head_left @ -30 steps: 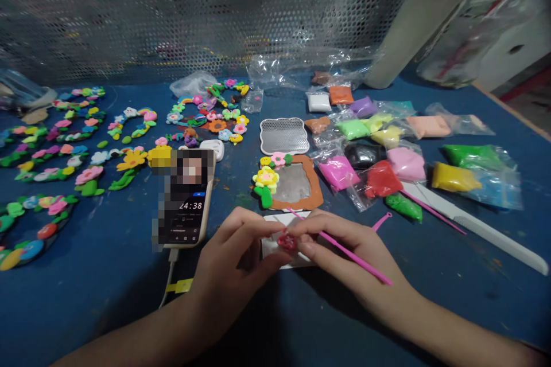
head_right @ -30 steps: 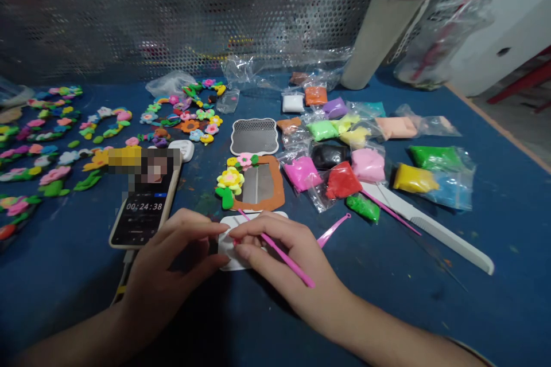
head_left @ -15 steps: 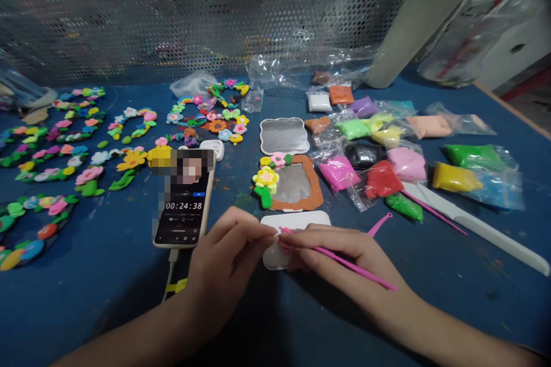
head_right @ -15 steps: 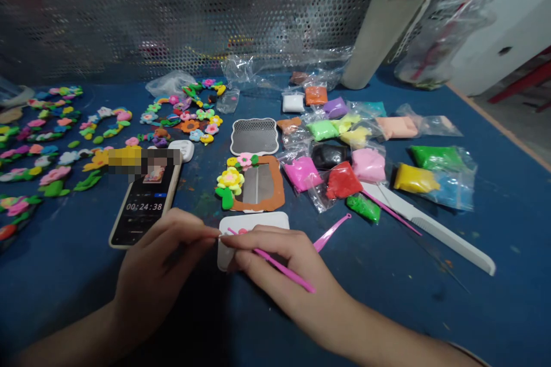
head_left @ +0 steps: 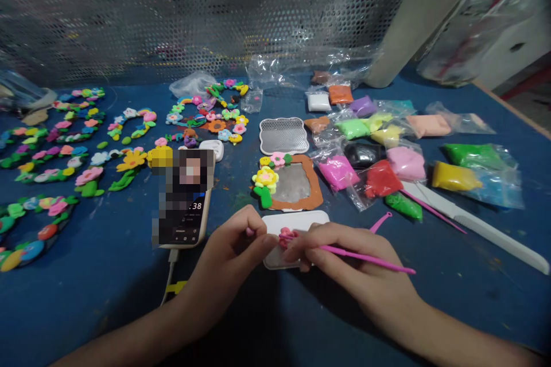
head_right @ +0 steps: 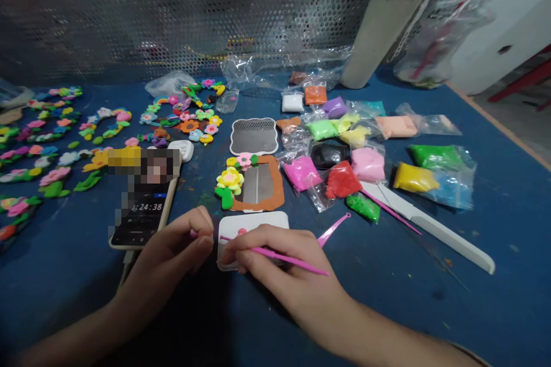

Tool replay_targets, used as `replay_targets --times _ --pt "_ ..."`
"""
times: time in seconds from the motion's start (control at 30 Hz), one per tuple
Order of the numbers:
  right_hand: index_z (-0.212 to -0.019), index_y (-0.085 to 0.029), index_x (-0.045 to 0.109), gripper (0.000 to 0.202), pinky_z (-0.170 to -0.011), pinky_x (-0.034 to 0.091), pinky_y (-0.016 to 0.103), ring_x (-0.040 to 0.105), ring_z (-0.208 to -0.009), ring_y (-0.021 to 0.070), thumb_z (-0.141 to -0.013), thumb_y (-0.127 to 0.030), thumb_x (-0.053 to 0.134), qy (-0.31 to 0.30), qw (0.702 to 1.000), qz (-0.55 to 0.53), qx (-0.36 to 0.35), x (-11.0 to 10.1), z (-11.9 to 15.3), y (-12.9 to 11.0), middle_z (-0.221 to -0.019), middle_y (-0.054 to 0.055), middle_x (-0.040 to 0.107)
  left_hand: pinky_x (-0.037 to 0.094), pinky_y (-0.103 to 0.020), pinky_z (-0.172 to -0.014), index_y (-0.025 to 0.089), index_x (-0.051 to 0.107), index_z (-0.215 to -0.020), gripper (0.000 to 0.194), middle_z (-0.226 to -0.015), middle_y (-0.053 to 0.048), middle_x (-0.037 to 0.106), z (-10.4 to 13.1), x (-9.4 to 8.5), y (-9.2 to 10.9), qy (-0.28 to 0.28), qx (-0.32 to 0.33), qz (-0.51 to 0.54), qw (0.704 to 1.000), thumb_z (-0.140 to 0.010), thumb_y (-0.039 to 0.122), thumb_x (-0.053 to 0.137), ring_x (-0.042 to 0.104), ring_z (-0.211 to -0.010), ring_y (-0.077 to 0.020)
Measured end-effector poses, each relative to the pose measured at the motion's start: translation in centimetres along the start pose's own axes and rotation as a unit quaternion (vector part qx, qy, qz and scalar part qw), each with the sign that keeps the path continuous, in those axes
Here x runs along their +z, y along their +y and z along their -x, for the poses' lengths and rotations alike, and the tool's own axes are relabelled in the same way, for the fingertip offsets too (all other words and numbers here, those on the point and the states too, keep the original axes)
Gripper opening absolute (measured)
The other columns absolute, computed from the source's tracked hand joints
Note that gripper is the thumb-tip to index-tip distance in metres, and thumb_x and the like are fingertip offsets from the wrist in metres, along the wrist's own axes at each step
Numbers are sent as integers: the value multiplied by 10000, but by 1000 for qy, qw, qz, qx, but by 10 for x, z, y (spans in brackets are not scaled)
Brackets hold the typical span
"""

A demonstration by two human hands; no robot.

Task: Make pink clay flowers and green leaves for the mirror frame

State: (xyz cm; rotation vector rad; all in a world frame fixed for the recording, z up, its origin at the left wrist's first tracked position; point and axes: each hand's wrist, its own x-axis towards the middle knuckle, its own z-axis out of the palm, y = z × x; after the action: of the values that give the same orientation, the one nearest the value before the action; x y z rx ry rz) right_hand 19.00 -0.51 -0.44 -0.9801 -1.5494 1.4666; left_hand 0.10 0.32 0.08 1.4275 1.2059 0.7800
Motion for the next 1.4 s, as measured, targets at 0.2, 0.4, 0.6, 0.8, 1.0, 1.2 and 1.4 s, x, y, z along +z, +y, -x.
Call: replay_targets --times 0.2,0.4,0.6,0.8,1.0,1.2,1.4 --pt "-912 -254 695 149 -673 508 266 607 -764 132 -847 -218 566 50 997 33 -58 -2 -3 3 -839 19 668 303 -198 -476 188 557 -746 120 -695 29 476 1 2 3 -5 12 -5 1000 -845 252 536 399 -546 -85" --pt "-961 -270 682 219 -685 483 235 603 -787 111 -849 -138 547 37 993 66 -90 -1 -2 0 -846 6 662 321 -196 -489 191 577 -728 166 -706 33 497 -1 1 3 -13 1 2 1000 -862 256 503 419 -546 -78" --pt "-1024 -260 663 281 -699 482 240 600 -799 109 -841 -87 537 23 989 88 -113 0 -3 1 -876 7 652 319 -195 -493 185 593 -713 162 -695 34 497 -1 1 4 -20 -6 3 1000 -845 256 532 415 -545 -76" --pt "-1057 -284 643 308 -708 472 226 590 -819 100 -855 -87 519 6 991 94 -100 -2 0 3 -889 -6 628 311 -194 -491 180 577 -681 174 -688 36 495 -1 1 6 -21 -8 15 1000 -837 253 548 408 -546 -77" --pt "-1030 -247 662 267 -713 466 214 593 -812 97 -856 -100 523 2 992 87 -95 -1 -1 0 -879 4 639 342 -184 -530 183 597 -715 131 -701 34 505 -1 1 5 -27 -16 28 999 -827 245 565 450 -604 -84" --pt "-995 -288 675 254 -698 455 210 587 -799 94 -857 -129 533 10 996 51 -69 -2 -4 -1 -862 -11 644 345 -181 -536 198 622 -727 83 -689 43 499 -2 0 6 -20 -21 22 999 -798 234 599 440 -594 -81" --pt "-924 -294 683 199 -681 433 216 566 -789 103 -860 -170 542 23 999 14 -33 -3 -3 2 -865 -16 651 379 -193 -580 221 650 -781 59 -724 31 521 -2 0 5 -12 -11 2 1000 -794 255 604 492 -659 -100"
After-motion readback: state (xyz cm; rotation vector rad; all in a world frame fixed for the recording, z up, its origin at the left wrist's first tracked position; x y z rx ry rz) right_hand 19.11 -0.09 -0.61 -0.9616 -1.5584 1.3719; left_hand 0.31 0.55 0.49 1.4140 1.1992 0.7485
